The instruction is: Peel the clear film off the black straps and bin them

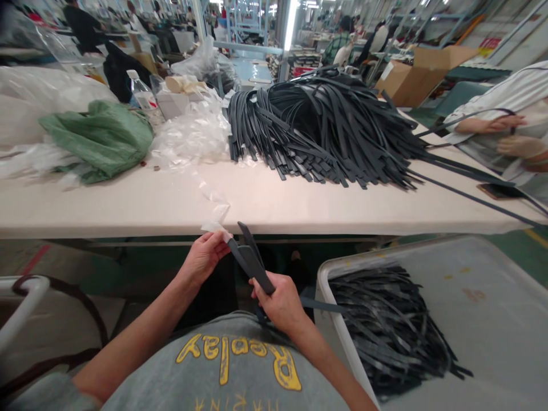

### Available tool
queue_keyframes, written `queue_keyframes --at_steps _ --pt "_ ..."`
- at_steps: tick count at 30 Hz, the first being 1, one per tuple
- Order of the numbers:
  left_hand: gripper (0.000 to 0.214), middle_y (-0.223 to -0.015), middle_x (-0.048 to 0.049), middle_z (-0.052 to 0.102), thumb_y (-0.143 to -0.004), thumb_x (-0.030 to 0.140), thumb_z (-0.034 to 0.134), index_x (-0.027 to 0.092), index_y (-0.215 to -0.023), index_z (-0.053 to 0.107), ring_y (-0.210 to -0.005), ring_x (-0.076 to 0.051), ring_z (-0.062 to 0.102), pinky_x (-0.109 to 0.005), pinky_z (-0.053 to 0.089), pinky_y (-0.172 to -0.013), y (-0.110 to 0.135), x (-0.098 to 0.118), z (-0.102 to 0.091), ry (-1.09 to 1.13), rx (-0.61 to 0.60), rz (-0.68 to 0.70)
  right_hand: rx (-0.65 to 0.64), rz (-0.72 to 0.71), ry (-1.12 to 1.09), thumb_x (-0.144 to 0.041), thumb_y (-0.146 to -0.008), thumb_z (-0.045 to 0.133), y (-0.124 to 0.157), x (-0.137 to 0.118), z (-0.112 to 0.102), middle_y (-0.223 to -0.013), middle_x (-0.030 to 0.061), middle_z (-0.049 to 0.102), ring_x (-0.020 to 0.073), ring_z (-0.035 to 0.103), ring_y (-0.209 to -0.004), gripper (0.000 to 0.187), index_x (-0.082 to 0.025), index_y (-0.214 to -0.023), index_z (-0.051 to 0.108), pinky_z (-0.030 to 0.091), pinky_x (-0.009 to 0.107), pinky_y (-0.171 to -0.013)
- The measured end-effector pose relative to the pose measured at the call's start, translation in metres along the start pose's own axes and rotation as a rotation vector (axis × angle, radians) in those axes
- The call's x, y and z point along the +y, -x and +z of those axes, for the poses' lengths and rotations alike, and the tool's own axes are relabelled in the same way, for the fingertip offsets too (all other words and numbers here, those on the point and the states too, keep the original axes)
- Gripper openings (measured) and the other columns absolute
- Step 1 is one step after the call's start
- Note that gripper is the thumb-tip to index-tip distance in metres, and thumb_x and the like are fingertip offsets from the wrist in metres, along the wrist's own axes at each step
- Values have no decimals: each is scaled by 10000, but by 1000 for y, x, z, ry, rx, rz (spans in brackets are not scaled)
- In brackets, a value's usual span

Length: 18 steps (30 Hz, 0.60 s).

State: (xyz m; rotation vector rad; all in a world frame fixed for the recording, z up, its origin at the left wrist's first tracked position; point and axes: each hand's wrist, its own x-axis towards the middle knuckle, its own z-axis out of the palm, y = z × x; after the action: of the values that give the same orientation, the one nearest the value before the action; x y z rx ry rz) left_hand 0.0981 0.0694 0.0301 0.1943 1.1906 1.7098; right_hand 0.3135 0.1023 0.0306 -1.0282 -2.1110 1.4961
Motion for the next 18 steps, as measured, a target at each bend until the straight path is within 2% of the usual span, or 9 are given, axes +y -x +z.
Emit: queue_keyframes --at_steps 11,18 --pt "430 -714 -28 720 -483 427 919 149 -682 660 -654 -138 667 -259 534 -693 4 -4 0 -8 2 -54 16 -19 16 -319 -906 550 -2 -1 1 -706 31 712 133 609 -504 239 -178 -779 696 482 255 -525" --pt "430 -788 -52 738 -535 442 901 149 -762 682 -742 -173 703 -260 537 -695 0 -4 -3 -26 3 -68 83 15 29 -408 -926 509 0 -7 -10 -665 40 694 146 600 -504 325 -176 -807 703 489 262 -512"
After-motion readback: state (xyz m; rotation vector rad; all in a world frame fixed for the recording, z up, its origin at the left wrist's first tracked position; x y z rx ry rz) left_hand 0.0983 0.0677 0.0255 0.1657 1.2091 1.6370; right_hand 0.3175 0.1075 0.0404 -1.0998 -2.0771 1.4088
